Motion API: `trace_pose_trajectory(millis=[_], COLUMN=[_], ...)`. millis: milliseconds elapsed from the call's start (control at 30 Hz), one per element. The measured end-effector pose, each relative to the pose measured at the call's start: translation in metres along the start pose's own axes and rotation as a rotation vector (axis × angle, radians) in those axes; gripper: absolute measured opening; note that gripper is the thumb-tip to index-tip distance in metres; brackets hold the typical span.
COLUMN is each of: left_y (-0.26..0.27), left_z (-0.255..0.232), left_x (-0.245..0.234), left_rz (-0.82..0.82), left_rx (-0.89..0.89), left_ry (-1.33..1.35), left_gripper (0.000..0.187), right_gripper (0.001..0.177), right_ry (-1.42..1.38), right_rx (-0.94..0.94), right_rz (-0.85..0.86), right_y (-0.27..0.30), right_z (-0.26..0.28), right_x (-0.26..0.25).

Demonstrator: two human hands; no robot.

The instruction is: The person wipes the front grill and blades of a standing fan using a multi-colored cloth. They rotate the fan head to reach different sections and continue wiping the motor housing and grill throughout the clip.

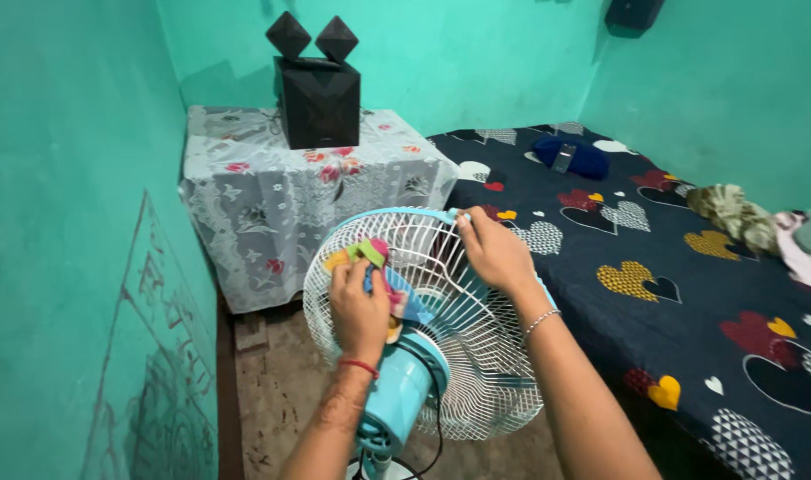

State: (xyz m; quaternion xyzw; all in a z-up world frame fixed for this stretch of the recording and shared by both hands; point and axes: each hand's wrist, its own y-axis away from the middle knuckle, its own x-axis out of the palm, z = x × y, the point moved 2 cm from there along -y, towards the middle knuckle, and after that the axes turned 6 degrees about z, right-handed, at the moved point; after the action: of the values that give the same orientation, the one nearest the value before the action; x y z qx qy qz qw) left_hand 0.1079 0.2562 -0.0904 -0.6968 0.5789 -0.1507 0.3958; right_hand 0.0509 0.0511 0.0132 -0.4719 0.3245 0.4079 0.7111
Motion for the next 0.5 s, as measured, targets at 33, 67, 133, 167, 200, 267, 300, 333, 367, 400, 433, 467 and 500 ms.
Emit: trace_pose_trajectory(millis=[33, 67, 133, 167, 200, 267, 300, 333, 367, 400, 433, 467, 500], left_y=[0.002, 0.003, 0.010, 0.013, 0.018, 0.025, 0.025, 0.022, 0.020, 0.018, 0.016, 0.012, 0.009], left_z=[-0.001, -0.001, -0.002, -0.003, -0.003, -0.006, -0.006, -0.006, -0.007, -0.011, -0.015, -0.019, -0.023], left_x=[0.001, 0.002, 0.002, 0.000, -0.002, -0.007, -0.010, -0.013, -0.017, -0.021, -0.024, -0.025, -0.023], left_rz=[0.010, 0.019, 0.028, 0.035, 0.062, 0.117, 0.151, 0.186, 0.221, 0.167, 0.113, 0.058, -0.005], left_rx=[-0.030, -0.060, -0.054, -0.051, -0.064, -0.087, -0.134, -0.179, -0.225, -0.189, -0.152, -0.115, -0.062], left_ry=[0.005, 0.013, -0.033, -0.054, -0.061, -0.074, -0.062, -0.049, -0.037, 0.006, 0.048, 0.091, 0.097], left_gripper=[0.023, 0.022, 0.021, 0.021, 0.021, 0.021, 0.023, 0.024, 0.026, 0.027, 0.028, 0.029, 0.034], right_gripper=[0.041, 0.041, 0.041, 0.041, 0.041, 0.040, 0.040, 0.040, 0.040, 0.040, 0.040, 0.040, 0.040], right_ry=[-0.002, -0.002, 0.002, 0.005, 0.009, 0.016, 0.020, 0.012, 0.005, -0.002, -0.003, -0.002, -0.002], right_rx=[0.004, 0.009, 0.017, 0.021, 0.027, 0.013, 0.007, -0.001, -0.008, -0.016, -0.016, -0.017, -0.017], right_rz=[0.007, 0.012, 0.020, 0.023, 0.026, 0.005, -0.006, -0.011, -0.016, -0.020, -0.021, -0.024, -0.026], right_y=[0.000, 0.000, 0.000, 0.000, 0.000, 0.002, 0.002, 0.003, 0.003, 0.004, 0.004, 0.004, 0.004], right_z=[-0.001, -0.002, -0.002, -0.002, -0.002, -0.002, -0.001, 0.000, 0.001, 0.001, 0.002, 0.002, 0.002], right_x=[0.000, 0.000, 0.000, 0.000, 0.000, -0.001, -0.002, -0.002, -0.002, -0.002, -0.001, -0.001, 0.000])
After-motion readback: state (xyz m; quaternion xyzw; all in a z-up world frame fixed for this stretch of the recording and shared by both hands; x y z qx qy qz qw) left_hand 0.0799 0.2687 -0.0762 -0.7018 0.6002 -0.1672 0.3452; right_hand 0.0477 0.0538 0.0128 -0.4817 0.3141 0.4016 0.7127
